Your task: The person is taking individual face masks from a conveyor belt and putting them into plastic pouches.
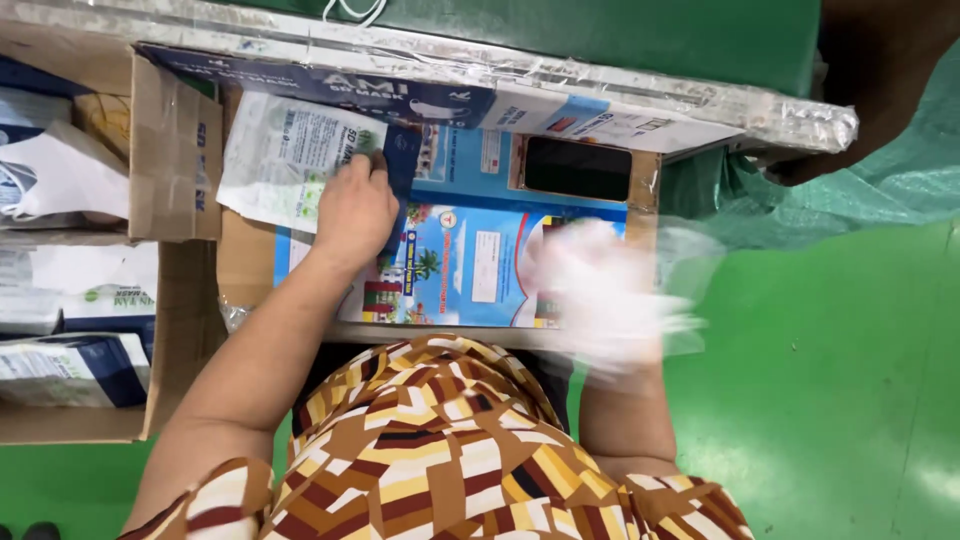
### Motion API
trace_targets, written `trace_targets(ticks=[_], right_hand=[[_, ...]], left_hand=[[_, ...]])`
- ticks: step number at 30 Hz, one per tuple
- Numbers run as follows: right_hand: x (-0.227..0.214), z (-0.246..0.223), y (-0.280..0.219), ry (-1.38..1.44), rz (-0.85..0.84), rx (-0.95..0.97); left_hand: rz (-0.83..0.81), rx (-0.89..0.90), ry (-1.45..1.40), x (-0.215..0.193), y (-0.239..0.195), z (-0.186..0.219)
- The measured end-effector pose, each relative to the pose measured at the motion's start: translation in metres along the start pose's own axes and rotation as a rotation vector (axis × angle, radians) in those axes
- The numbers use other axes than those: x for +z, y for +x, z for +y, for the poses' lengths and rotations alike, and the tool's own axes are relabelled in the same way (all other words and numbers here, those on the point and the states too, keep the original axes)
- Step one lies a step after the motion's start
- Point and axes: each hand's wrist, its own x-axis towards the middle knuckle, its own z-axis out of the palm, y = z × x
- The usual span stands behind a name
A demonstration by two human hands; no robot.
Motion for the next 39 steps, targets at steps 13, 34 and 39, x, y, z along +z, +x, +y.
trace_targets(ticks=[13, 34, 39], right_hand=[[0.045, -0.009, 0.017, -0.340, 0.259, -0.035], [0.088, -0.031, 0.042, 0.615, 0.107, 0.053], [0.102, 0.029, 0.054, 0.696, 0.159, 0.079]], left_hand=[[0.017, -0.270, -0.369, 0.008, 0.019, -0.028], [0.198, 0.226, -0.718, -0.079, -0.017, 0.045], [0.252, 0.314, -0.611, -0.058, -0.021, 0.054]])
